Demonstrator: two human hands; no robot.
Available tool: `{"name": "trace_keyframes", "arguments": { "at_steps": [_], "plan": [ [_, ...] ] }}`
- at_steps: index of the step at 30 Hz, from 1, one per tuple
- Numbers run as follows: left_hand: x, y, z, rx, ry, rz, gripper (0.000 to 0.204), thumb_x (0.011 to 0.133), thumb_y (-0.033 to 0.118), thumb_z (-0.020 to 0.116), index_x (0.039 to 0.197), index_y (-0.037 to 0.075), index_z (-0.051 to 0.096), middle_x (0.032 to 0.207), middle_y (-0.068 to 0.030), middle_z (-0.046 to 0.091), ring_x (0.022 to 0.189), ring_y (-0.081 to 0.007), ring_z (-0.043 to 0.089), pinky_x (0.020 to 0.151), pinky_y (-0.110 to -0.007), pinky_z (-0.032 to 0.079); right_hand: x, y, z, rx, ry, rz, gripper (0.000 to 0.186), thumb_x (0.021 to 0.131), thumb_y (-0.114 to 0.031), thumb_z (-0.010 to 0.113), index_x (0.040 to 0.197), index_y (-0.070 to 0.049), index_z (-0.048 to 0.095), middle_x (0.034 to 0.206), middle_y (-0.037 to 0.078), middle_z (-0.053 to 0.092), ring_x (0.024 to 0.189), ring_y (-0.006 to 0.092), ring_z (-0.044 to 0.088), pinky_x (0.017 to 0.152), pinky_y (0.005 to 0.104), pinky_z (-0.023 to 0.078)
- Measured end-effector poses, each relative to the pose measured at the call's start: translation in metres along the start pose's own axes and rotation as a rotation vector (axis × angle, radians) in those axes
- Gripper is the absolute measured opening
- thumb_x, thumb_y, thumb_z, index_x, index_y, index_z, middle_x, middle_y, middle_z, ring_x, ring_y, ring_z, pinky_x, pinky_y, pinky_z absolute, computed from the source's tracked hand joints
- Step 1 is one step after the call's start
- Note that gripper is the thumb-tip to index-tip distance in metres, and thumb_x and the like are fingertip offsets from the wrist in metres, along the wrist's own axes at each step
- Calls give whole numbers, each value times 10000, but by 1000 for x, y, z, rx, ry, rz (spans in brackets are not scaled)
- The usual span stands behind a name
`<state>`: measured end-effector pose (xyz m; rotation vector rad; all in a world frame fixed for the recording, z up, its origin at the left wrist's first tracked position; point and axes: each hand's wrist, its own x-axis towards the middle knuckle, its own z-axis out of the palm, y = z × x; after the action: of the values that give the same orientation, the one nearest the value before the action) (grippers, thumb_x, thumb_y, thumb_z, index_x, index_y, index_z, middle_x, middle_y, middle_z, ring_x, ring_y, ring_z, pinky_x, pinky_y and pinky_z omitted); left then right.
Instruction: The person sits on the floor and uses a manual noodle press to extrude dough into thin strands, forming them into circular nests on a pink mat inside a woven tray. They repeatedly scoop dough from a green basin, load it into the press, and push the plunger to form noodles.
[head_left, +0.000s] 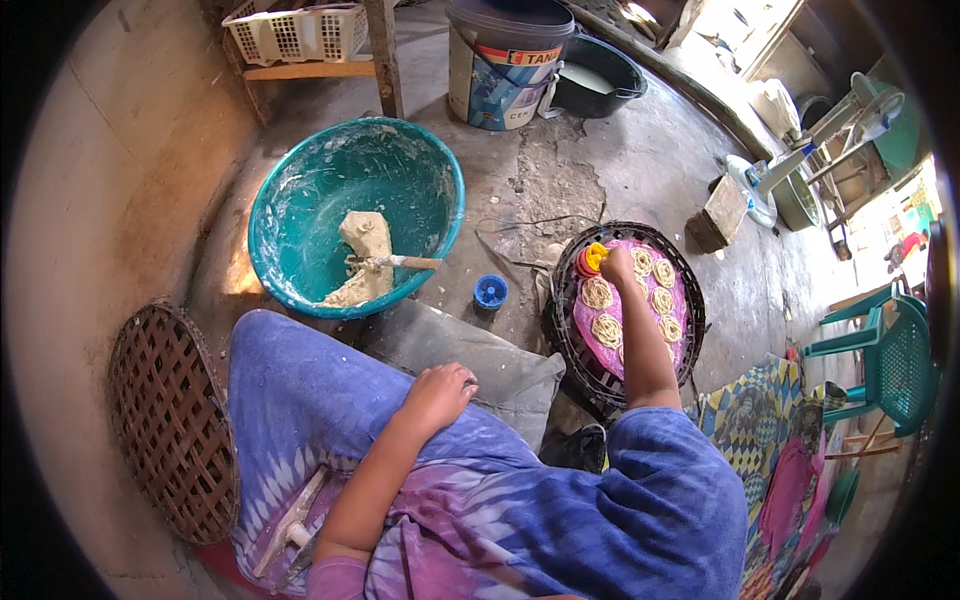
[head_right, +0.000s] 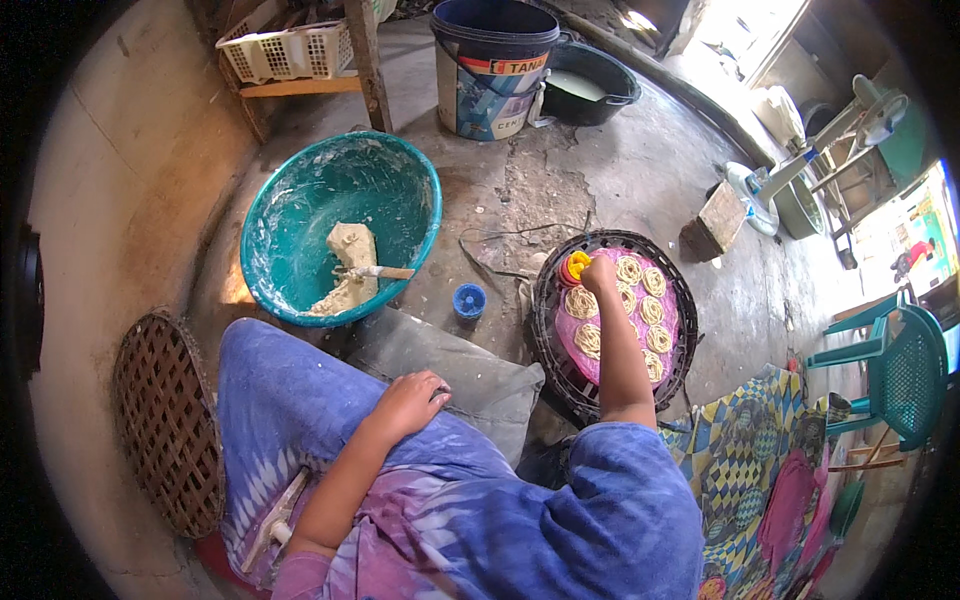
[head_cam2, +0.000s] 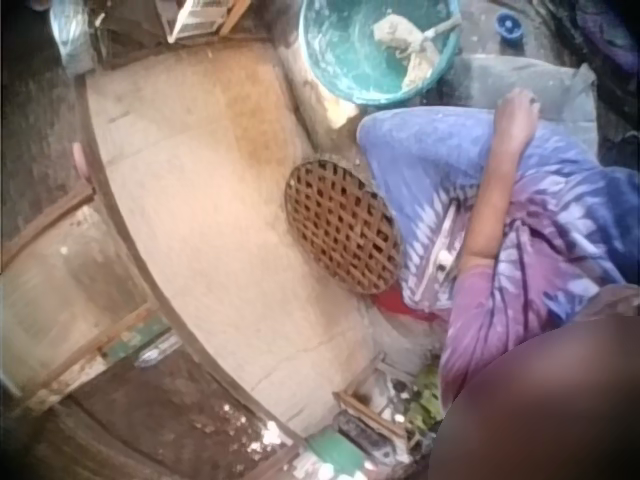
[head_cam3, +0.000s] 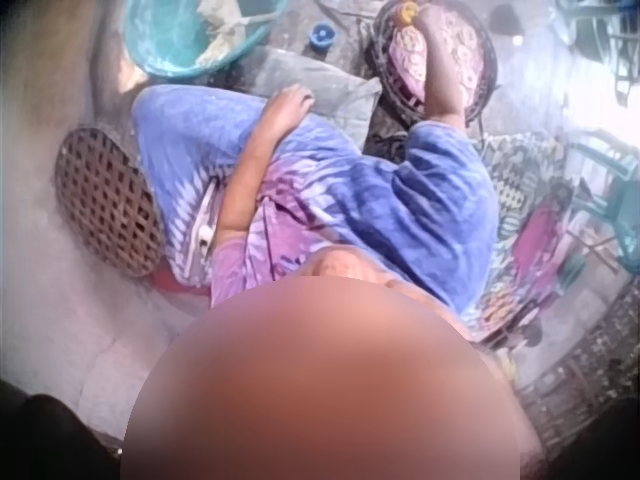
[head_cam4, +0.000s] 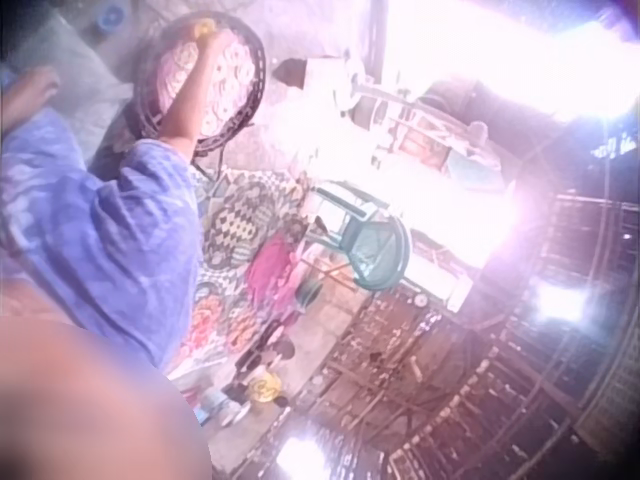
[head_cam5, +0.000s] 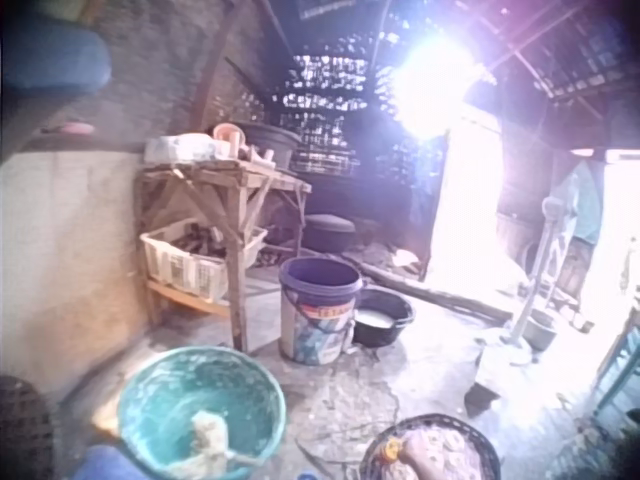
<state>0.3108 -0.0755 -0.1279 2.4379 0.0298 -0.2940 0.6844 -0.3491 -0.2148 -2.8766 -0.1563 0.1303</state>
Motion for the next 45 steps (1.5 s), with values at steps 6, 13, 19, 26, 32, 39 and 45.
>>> {"name": "trace_keyframes", "arguments": {
  "at_steps": [6,13,19,26,32,39,45],
  "plan": [
    [-15,13,-14,-99,96,65,170,887,222,603,958,77,657,1011,-110,646,980,-313,607,864,-426,461,33,59,-18,380,-55,168,203,747,-112,610,821,55,698,786,216,677,719,295,663,634,434,500],
    [-63,15,-29,103,255,168,112,844,182,643,911,95,660,937,-65,657,945,-252,607,865,-388,435,82,140,-51,162,348,531,256,738,-186,707,832,52,712,848,224,698,868,341,696,744,427,531],
    [-57,9,-27,106,292,171,97,831,172,643,885,95,663,925,-46,661,913,-236,606,835,-390,436,94,158,-37,340,384,824,313,748,-143,702,985,62,686,1047,238,675,959,336,677,809,385,541],
    [-55,10,-28,115,290,159,87,831,166,630,877,97,658,919,-41,661,907,-239,607,823,-390,440,90,155,-37,429,340,883,332,757,-160,700,1001,65,677,1066,238,669,980,328,673,827,380,538],
    [-56,9,-25,95,317,143,70,827,147,626,861,90,649,921,-44,662,909,-245,608,824,-400,442,21,174,-80,681,-64,443,175,817,-132,668,927,4,683,705,55,638,517,111,545,467,245,422],
    [-60,12,-24,121,321,157,87,835,149,620,869,77,653,923,-46,665,915,-241,607,847,-400,437,-128,169,-100,137,-588,235,147,683,-75,761,708,5,640,645,77,655,546,145,635,500,280,521],
    [-66,14,-26,133,345,200,101,836,159,631,883,74,661,919,-50,665,924,-235,609,859,-394,439,-179,172,-87,-7,-651,320,133,704,-58,746,787,9,667,693,100,684,593,173,674,547,294,549]
  ]
}}
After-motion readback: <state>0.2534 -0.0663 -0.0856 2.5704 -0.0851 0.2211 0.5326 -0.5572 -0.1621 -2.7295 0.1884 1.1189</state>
